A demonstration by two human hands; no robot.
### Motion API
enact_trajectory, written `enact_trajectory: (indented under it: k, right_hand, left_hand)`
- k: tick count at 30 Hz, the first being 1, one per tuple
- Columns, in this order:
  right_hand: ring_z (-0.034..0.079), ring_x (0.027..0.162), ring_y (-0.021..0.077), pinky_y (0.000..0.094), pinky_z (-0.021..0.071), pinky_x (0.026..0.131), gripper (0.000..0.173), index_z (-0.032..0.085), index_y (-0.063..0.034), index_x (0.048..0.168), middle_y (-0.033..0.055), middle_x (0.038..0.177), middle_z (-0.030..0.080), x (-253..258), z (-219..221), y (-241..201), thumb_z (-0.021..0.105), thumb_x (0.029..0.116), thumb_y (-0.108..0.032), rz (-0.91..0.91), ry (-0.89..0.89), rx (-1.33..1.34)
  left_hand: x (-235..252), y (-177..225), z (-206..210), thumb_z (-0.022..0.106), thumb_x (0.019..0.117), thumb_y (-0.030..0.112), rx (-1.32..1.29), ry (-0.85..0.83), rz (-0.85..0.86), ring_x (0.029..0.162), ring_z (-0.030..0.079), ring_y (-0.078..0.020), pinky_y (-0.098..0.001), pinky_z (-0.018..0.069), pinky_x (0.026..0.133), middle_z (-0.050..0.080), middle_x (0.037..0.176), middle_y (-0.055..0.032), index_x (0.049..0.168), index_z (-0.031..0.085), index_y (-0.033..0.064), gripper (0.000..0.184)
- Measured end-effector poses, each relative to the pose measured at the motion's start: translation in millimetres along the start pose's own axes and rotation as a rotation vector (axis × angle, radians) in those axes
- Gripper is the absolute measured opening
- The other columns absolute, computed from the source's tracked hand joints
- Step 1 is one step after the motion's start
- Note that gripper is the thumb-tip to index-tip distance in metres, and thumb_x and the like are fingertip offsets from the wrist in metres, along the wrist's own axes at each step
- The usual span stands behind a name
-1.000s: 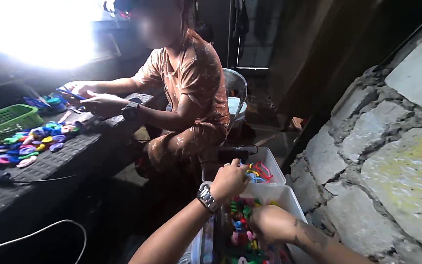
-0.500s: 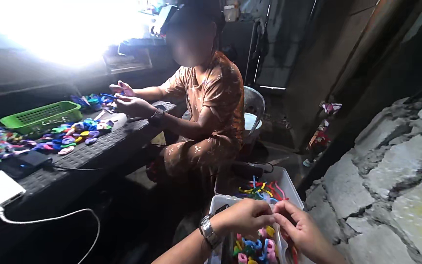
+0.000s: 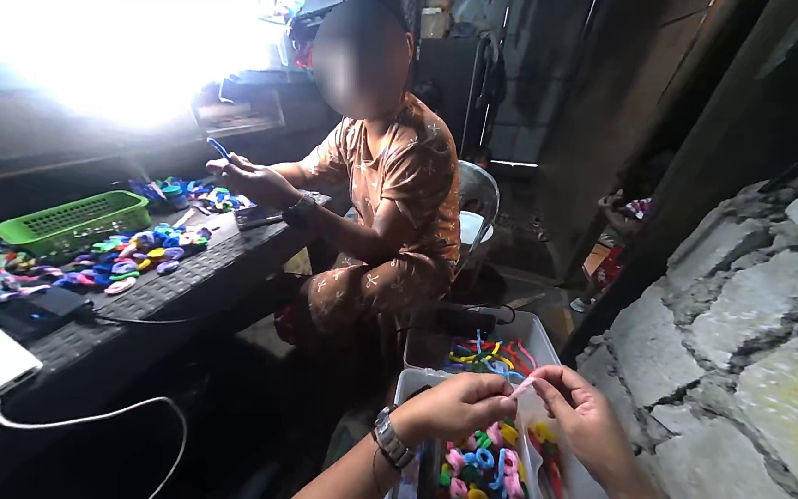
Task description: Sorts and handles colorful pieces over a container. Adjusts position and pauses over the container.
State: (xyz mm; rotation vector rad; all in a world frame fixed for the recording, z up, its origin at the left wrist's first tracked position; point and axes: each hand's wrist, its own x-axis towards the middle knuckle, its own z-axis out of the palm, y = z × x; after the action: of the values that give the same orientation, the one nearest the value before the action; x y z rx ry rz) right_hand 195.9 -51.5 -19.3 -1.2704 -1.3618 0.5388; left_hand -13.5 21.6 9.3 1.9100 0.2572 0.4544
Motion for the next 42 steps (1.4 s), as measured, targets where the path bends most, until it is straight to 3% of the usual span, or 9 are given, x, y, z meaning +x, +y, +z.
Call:
enact_trajectory:
  k: [6, 12, 20, 25, 28, 32, 36, 40, 42]
  right_hand:
    - [0.061, 0.079, -0.0013, 0.0139, 0.0527, 0.070, 0.016, 0.071, -0.0036, 0.095, 0.0004, 0.091, 0.065, -1, -3, 1, 0.060, 0.0950, -0.015, -0.179, 0.121, -0.098]
    - [0.063, 0.078, 0.0034, 0.0189, 0.0543, 0.070, 0.016, 0.075, -0.0144, 0.093, 0.0001, 0.085, 0.066, 0, -4, 4, 0.063, 0.0955, -0.025, -0.420, -0.054, -0.307]
    - [0.062, 0.076, 0.0021, 0.0185, 0.0530, 0.071, 0.020, 0.077, -0.0144, 0.087, -0.0029, 0.081, 0.066, 10, -25, -5, 0.065, 0.0924, -0.030, -0.377, 0.033, -0.383]
    - [0.062, 0.079, 0.0023, 0.0172, 0.0526, 0.071, 0.022, 0.076, -0.0118, 0.090, -0.0003, 0.086, 0.065, 32, -34, -11, 0.060, 0.0954, -0.026, -0.359, 0.111, -0.411]
    - [0.063, 0.075, 0.0088, 0.0245, 0.0543, 0.067, 0.021, 0.076, -0.0083, 0.091, 0.0037, 0.085, 0.066, 53, -20, 2, 0.060, 0.0939, -0.022, -0.296, 0.165, -0.438]
    - [0.066, 0.106, 0.0391, 0.0599, 0.0510, 0.093, 0.024, 0.074, -0.0018, 0.112, 0.0213, 0.112, 0.068, 72, -3, 16, 0.058, 0.1013, -0.016, -0.025, -0.238, -0.631]
    - [0.070, 0.099, 0.0349, 0.0512, 0.0563, 0.089, 0.021, 0.073, -0.0001, 0.108, 0.0197, 0.106, 0.071, 45, 17, -11, 0.059, 0.0975, -0.011, -0.169, -0.574, -0.587]
    - [0.062, 0.116, 0.0466, 0.0680, 0.0473, 0.095, 0.040, 0.067, -0.0052, 0.131, 0.0255, 0.132, 0.062, 15, 31, -17, 0.068, 0.0963, -0.024, 0.031, -1.266, -0.781]
    - [0.063, 0.112, 0.0485, 0.0698, 0.0463, 0.091, 0.028, 0.069, -0.0006, 0.119, 0.0269, 0.123, 0.065, 8, 31, -17, 0.061, 0.0996, -0.019, -0.006, -1.346, -0.846]
  left_hand:
    - [4, -1, 4, 0.042, 0.1089, 0.017, 0.241, 0.220, -0.115, 0.067, 0.052, -0.0090, -0.0280, 0.0468, 0.064, 0.060, 0.084, -0.0057, 0.109, 0.065, -0.0011, 0.030]
    - [2, -7, 5, 0.049, 0.1005, 0.007, 0.491, 0.557, 0.015, 0.074, 0.065, -0.0146, -0.0345, 0.0552, 0.071, 0.068, 0.083, -0.0075, 0.102, 0.069, 0.0010, 0.021]
    - [-1, -13, 6, 0.057, 0.1008, 0.020, 0.802, 0.604, 0.050, 0.066, 0.067, -0.0196, -0.0420, 0.0569, 0.062, 0.067, 0.073, -0.0047, 0.091, 0.072, 0.0083, 0.021]
    - [-1, -17, 4, 0.054, 0.1025, 0.029, 0.783, 0.696, 0.080, 0.064, 0.061, -0.0154, -0.0363, 0.0529, 0.061, 0.060, 0.070, -0.0022, 0.080, 0.069, 0.0076, 0.034]
    - [-1, -16, 1, 0.054, 0.1021, 0.027, 0.631, 0.884, 0.002, 0.072, 0.061, -0.0111, -0.0293, 0.0539, 0.068, 0.061, 0.079, -0.0030, 0.089, 0.069, 0.0051, 0.030]
    - [0, -11, -3, 0.059, 0.0973, 0.018, 0.462, 0.960, -0.100, 0.089, 0.061, -0.0177, -0.0330, 0.0541, 0.079, 0.061, 0.106, -0.0132, 0.115, 0.063, 0.0003, 0.025]
    - [3, -12, -1, 0.060, 0.0955, 0.016, 0.488, 0.849, -0.094, 0.095, 0.063, -0.0183, -0.0336, 0.0549, 0.081, 0.061, 0.112, -0.0134, 0.106, 0.070, 0.0039, 0.018]
    - [3, -9, 8, 0.057, 0.0988, 0.015, 0.485, 0.659, -0.078, 0.093, 0.064, -0.0194, -0.0346, 0.0561, 0.081, 0.063, 0.109, -0.0145, 0.107, 0.069, 0.0010, 0.020]
    - [3, -8, 11, 0.057, 0.0995, 0.013, 0.503, 0.536, -0.019, 0.092, 0.067, -0.0229, -0.0373, 0.0570, 0.081, 0.066, 0.104, -0.0165, 0.106, 0.069, -0.0019, 0.021]
